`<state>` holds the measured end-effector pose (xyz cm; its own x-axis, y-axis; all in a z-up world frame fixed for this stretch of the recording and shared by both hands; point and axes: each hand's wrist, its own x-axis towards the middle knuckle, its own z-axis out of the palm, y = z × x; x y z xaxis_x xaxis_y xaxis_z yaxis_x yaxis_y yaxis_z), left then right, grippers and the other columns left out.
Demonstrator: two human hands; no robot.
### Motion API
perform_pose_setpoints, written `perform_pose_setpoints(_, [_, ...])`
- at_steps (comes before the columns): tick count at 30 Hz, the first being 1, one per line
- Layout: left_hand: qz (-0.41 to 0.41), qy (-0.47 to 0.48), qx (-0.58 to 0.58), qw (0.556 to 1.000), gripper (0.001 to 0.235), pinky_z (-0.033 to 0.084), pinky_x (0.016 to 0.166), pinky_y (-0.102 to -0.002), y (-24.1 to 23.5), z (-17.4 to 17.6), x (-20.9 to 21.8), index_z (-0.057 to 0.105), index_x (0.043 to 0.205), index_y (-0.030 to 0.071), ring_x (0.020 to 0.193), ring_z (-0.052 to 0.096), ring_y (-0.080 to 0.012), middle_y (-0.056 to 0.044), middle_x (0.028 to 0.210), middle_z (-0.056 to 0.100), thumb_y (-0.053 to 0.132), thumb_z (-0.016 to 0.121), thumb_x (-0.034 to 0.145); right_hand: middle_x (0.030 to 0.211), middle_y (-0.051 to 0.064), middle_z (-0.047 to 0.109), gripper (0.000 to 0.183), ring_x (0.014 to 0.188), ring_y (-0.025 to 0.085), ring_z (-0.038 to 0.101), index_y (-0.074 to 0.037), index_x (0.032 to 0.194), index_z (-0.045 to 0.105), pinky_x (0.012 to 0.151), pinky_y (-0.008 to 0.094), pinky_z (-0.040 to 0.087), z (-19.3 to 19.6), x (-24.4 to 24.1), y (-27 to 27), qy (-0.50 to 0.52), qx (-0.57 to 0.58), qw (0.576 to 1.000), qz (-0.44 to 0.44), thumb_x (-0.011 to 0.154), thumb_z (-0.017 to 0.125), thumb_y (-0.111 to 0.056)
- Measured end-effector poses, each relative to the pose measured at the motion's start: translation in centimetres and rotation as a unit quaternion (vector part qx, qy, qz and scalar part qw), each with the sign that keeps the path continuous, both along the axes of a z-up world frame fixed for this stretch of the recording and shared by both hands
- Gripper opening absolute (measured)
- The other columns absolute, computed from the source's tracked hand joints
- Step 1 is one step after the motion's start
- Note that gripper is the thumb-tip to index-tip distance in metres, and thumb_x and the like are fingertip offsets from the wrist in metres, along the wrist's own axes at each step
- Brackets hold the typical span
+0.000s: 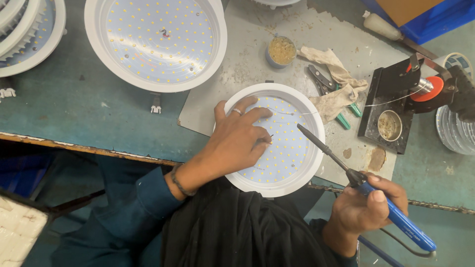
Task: The person uses a soldering iron to attach wires to the center of circular LED light panels. They handle the panels one at a time, applying solder to the connection points and then placing the finished units into a stack.
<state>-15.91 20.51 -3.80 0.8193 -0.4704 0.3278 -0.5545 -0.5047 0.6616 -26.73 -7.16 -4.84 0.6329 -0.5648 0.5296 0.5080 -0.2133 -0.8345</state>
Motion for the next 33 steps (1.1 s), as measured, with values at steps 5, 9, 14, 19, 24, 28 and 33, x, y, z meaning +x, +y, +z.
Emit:
perform_pose_setpoints(5, [0.026,0.027,0.016,0.999,0.01,0.022,0.105,-0.061,-0.4,0.4,0.1,0.082,0.076,0.016,0.137,0.043,-0.0332,-0.001,0.129,0.066,0.02,0.073,0.075,0.078,0.02,0.058,0.033,0.052,0.02,0.05,0.007,0.095,0.058,0.045,0.026,0.039,0.2,-0.4,0.0,0.008,0.014,1.0,0.004,0.095,0.064,-0.025])
perform_pose_setpoints(9, [0.033,0.026,0.018,0.999,0.011,0.021,0.104,-0.061,-0.5,0.6,0.0,0.082,0.075,0.016,0.136,0.044,-0.0329,-0.001,0.127,0.066,0.022,0.073,0.076,0.079,0.02,0.058,0.033,0.053,0.021,0.051,0.008,0.095,0.058,0.044,0.026,0.038,0.3,-0.5,-0.2,0.013,0.011,1.0,0.004,0.095,0.064,-0.025])
perform_pose_setpoints(14, [0.044,0.021,0.015,0.999,0.012,0.022,0.104,-0.06,-0.6,0.8,0.0,0.081,0.074,0.015,0.136,0.044,-0.0327,-0.001,0.126,0.066,0.024,0.073,0.077,0.08,0.021,0.06,0.032,0.052,0.021,0.05,0.007,0.096,0.058,0.044,0.026,0.039,0.3,-0.1,-0.2,0.016,0.016,1.0,0.013,0.095,0.064,-0.025])
perform_pose_setpoints(19, [0.045,0.029,0.018,0.998,0.013,0.022,0.104,-0.061,-0.7,0.9,0.0,0.08,0.072,0.015,0.136,0.044,-0.0329,0.0,0.126,0.066,0.024,0.072,0.076,0.077,0.022,0.059,0.032,0.047,0.02,0.048,0.008,0.096,0.058,0.046,0.027,0.04,0.3,0.3,-0.2,0.007,0.003,1.0,0.023,0.096,0.064,-0.024])
perform_pose_setpoints(24, [0.045,0.036,0.019,0.998,0.012,0.022,0.103,-0.061,-0.7,1.0,0.1,0.079,0.069,0.014,0.137,0.044,-0.0328,0.0,0.126,0.066,0.023,0.072,0.075,0.076,0.024,0.06,0.031,0.048,0.021,0.052,0.008,0.094,0.058,0.045,0.026,0.042,0.2,0.1,-0.7,0.01,0.004,0.999,0.044,0.095,0.064,-0.022])
perform_pose_setpoints(28, [0.049,0.041,0.019,0.998,0.011,0.022,0.104,-0.061,-0.8,1.1,0.1,0.077,0.066,0.015,0.136,0.044,-0.0323,0.0,0.126,0.066,0.022,0.073,0.072,0.074,0.023,0.061,0.031,0.048,0.021,0.053,0.01,0.089,0.058,0.046,0.026,0.044,-0.1,0.0,-1.3,0.002,-0.018,0.998,0.063,0.091,0.066,-0.019])
perform_pose_setpoints(33, [0.05,0.049,0.023,0.997,0.01,0.022,0.103,-0.061,-0.9,1.1,0.2,0.076,0.063,0.015,0.136,0.044,-0.0319,0.0,0.125,0.067,0.021,0.074,0.07,0.081,0.022,0.065,0.027,0.059,0.022,0.058,0.012,0.092,0.064,0.055,0.026,0.047,0.4,0.1,-1.3,0.037,-0.059,0.993,0.1,0.093,0.069,-0.015])
